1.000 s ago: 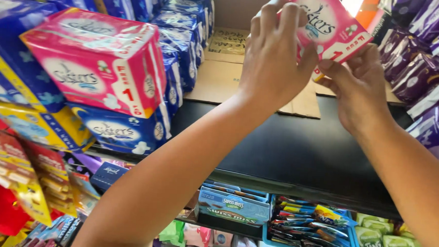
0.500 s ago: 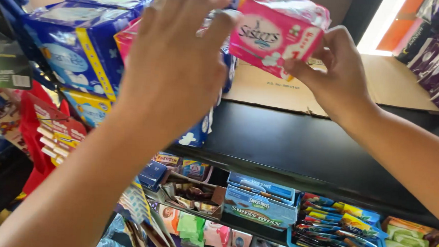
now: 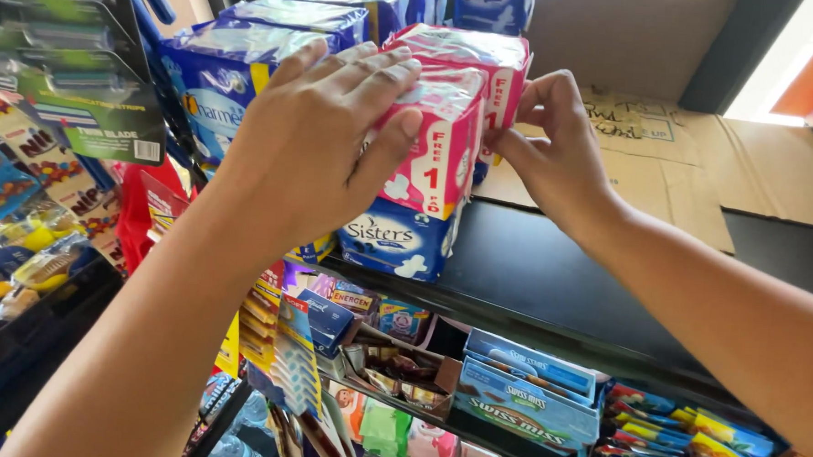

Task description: The person takes various packages of sanitary pads from a cardboard box on the floor and places them onto a store shelf. They handle multiple brands and colors, including blue, pink, and purple packages, arranging them in neat rows on the shelf.

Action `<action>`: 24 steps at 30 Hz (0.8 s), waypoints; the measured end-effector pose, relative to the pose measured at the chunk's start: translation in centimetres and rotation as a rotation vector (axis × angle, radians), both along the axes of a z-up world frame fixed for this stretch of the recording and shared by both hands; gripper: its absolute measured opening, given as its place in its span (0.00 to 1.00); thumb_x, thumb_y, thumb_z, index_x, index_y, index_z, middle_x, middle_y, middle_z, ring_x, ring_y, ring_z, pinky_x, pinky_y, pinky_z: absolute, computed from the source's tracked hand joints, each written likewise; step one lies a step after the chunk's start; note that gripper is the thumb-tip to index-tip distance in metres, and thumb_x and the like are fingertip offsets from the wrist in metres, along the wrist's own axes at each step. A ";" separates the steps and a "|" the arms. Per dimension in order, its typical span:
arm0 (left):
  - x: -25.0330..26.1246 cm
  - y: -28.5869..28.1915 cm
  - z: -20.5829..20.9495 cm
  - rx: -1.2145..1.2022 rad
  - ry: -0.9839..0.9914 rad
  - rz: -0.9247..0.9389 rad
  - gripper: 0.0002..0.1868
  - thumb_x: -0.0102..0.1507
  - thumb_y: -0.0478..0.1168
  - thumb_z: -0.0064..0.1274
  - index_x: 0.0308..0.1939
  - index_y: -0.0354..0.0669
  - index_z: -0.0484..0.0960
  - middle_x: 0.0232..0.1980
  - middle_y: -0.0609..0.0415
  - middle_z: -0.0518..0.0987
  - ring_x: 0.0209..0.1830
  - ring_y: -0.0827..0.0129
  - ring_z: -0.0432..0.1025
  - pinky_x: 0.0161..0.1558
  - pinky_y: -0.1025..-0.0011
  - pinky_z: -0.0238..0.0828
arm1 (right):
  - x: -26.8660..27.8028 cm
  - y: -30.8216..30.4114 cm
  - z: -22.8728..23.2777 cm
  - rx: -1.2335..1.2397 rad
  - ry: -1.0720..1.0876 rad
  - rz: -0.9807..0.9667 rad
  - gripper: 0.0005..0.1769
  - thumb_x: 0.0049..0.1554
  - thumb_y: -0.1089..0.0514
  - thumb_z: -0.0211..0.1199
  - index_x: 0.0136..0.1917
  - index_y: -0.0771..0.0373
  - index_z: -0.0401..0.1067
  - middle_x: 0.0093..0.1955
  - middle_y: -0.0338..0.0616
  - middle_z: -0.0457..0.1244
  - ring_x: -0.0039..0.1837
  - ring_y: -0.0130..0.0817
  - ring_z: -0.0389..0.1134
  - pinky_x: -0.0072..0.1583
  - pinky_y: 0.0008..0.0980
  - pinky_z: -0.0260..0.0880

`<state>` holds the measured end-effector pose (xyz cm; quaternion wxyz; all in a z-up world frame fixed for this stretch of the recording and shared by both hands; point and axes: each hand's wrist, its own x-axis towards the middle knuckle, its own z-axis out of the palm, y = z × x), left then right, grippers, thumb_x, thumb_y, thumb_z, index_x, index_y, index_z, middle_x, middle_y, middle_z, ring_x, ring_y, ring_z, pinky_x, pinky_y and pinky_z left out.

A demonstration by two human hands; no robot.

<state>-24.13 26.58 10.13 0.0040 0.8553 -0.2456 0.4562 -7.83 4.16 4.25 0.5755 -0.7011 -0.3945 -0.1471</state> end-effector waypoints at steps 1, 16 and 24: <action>0.0 -0.1 0.1 0.003 -0.003 0.002 0.22 0.76 0.47 0.44 0.63 0.32 0.79 0.64 0.36 0.79 0.68 0.44 0.71 0.73 0.44 0.56 | -0.2 0.0 -0.3 0.003 -0.003 0.002 0.21 0.59 0.62 0.69 0.53 0.61 0.57 0.56 0.42 0.61 0.66 0.32 0.68 0.57 0.34 0.76; 1.5 -0.2 1.3 0.044 -0.031 0.025 0.40 0.68 0.67 0.51 0.61 0.29 0.79 0.58 0.32 0.80 0.60 0.40 0.74 0.69 0.42 0.57 | -1.6 0.2 -1.9 0.043 0.023 0.281 0.15 0.65 0.71 0.56 0.61 0.60 0.58 0.77 0.45 0.54 0.76 0.34 0.61 0.70 0.33 0.69; 1.9 0.1 1.2 0.092 -0.063 0.058 0.44 0.68 0.73 0.45 0.56 0.30 0.83 0.57 0.36 0.82 0.61 0.44 0.75 0.71 0.43 0.54 | -3.8 0.5 -0.7 0.002 -0.016 0.306 0.37 0.69 0.50 0.51 0.85 0.62 0.43 0.83 0.52 0.51 0.84 0.38 0.51 0.79 0.39 0.52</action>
